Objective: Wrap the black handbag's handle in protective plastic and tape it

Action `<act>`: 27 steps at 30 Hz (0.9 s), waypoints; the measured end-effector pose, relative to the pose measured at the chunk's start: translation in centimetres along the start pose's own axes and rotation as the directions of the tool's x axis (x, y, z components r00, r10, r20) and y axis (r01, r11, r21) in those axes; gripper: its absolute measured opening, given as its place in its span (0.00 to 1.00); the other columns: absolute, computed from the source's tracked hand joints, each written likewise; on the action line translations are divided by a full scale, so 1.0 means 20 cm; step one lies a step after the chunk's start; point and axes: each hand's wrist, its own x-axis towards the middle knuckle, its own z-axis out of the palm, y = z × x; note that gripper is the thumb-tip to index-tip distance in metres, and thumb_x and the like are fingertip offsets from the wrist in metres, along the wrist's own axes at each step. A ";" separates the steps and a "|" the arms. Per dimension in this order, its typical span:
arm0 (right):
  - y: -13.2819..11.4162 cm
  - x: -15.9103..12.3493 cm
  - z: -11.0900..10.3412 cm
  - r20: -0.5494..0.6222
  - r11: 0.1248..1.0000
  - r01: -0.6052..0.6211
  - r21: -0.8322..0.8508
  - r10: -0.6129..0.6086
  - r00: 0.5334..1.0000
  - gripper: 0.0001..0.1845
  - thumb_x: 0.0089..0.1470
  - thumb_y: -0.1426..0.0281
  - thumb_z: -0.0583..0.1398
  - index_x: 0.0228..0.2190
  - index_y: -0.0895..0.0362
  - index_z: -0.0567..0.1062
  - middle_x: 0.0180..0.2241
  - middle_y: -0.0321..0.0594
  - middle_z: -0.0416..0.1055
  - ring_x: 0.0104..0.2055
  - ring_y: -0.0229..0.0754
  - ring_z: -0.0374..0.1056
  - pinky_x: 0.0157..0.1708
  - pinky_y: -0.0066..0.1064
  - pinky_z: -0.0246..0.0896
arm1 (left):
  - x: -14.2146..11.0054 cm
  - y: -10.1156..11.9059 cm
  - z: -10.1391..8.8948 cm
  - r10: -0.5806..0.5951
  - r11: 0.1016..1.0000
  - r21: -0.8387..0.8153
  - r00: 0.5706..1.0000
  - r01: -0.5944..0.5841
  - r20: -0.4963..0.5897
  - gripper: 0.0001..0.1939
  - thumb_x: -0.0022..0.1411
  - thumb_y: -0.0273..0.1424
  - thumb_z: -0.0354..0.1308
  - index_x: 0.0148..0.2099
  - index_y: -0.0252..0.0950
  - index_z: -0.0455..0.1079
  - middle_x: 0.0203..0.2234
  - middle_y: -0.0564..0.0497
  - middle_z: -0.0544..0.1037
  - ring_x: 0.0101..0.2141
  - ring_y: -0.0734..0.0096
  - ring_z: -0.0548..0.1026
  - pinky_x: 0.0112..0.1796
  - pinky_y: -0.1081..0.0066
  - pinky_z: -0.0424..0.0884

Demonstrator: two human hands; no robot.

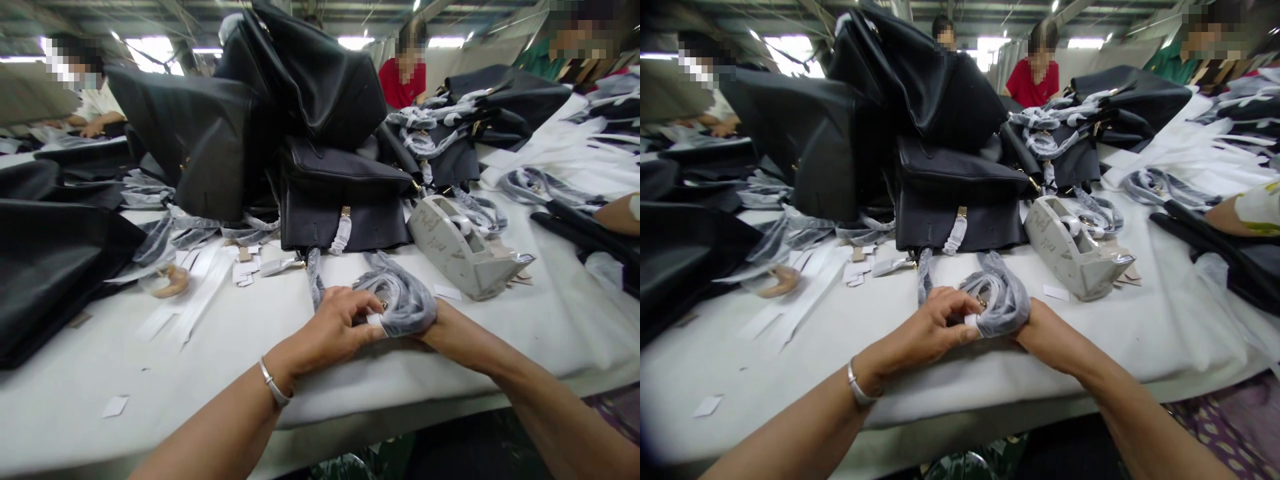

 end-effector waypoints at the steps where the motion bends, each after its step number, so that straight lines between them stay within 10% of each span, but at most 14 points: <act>1: 0.01 -0.05 -0.05 0.054 0.994 -0.069 -0.085 0.074 0.996 0.07 0.44 0.66 0.63 0.21 0.56 0.73 0.17 0.33 0.64 0.22 0.38 0.59 0.25 0.28 0.56 | -0.01 0.02 0.00 0.045 0.989 0.141 0.999 -0.049 0.031 0.10 0.60 0.34 0.61 0.44 0.39 0.71 0.36 0.50 0.74 0.42 0.63 0.67 0.51 0.61 0.59; 4: 0.04 -0.17 -0.20 0.029 0.920 -0.190 -0.342 0.213 0.977 0.16 0.47 0.56 0.59 0.19 0.56 0.70 0.15 0.33 0.61 0.19 0.36 0.55 0.20 0.27 0.48 | -0.03 0.08 0.00 0.108 0.884 0.434 0.979 -0.173 0.171 0.07 0.62 0.31 0.58 0.44 0.39 0.69 0.36 0.50 0.75 0.43 0.62 0.67 0.58 0.52 0.49; 9: -0.02 -0.22 -0.25 -0.240 0.909 -0.092 -0.406 -0.008 0.971 0.22 0.48 0.47 0.57 0.24 0.54 0.74 0.21 0.39 0.68 0.24 0.42 0.63 0.24 0.30 0.57 | -0.07 0.15 -0.01 0.109 0.766 0.604 0.970 -0.221 0.218 0.03 0.64 0.28 0.53 0.41 0.36 0.66 0.33 0.49 0.74 0.41 0.61 0.68 0.59 0.53 0.48; 13: -0.08 -0.08 -0.14 -0.168 0.921 0.041 -0.387 -0.114 0.979 0.19 0.51 0.51 0.58 0.31 0.53 0.77 0.30 0.41 0.75 0.33 0.45 0.70 0.33 0.32 0.64 | -0.09 0.13 0.03 0.109 0.764 0.624 0.986 -0.166 0.129 0.27 0.62 0.40 0.59 0.57 0.31 0.59 0.44 0.42 0.72 0.46 0.56 0.67 0.59 0.51 0.49; 21: 0.03 0.39 -0.08 -0.596 0.983 0.046 0.180 0.072 0.800 0.44 0.43 0.52 0.65 0.58 0.61 0.63 0.61 0.55 0.59 0.61 0.54 0.58 0.56 0.40 0.60 | -0.05 0.09 0.11 0.127 0.611 0.775 0.987 -0.159 0.103 0.14 0.64 0.40 0.54 0.41 0.31 0.67 0.38 0.43 0.73 0.41 0.57 0.67 0.48 0.58 0.62; 27: -0.11 0.59 -0.07 -0.556 0.894 -0.009 0.448 0.286 0.780 0.52 0.34 0.55 0.71 0.57 0.63 0.62 0.50 0.57 0.69 0.45 0.53 0.72 0.31 0.33 0.71 | -0.04 0.05 0.12 0.152 0.592 0.782 0.980 -0.195 0.129 0.14 0.63 0.40 0.54 0.42 0.32 0.65 0.38 0.44 0.73 0.41 0.59 0.66 0.47 0.59 0.62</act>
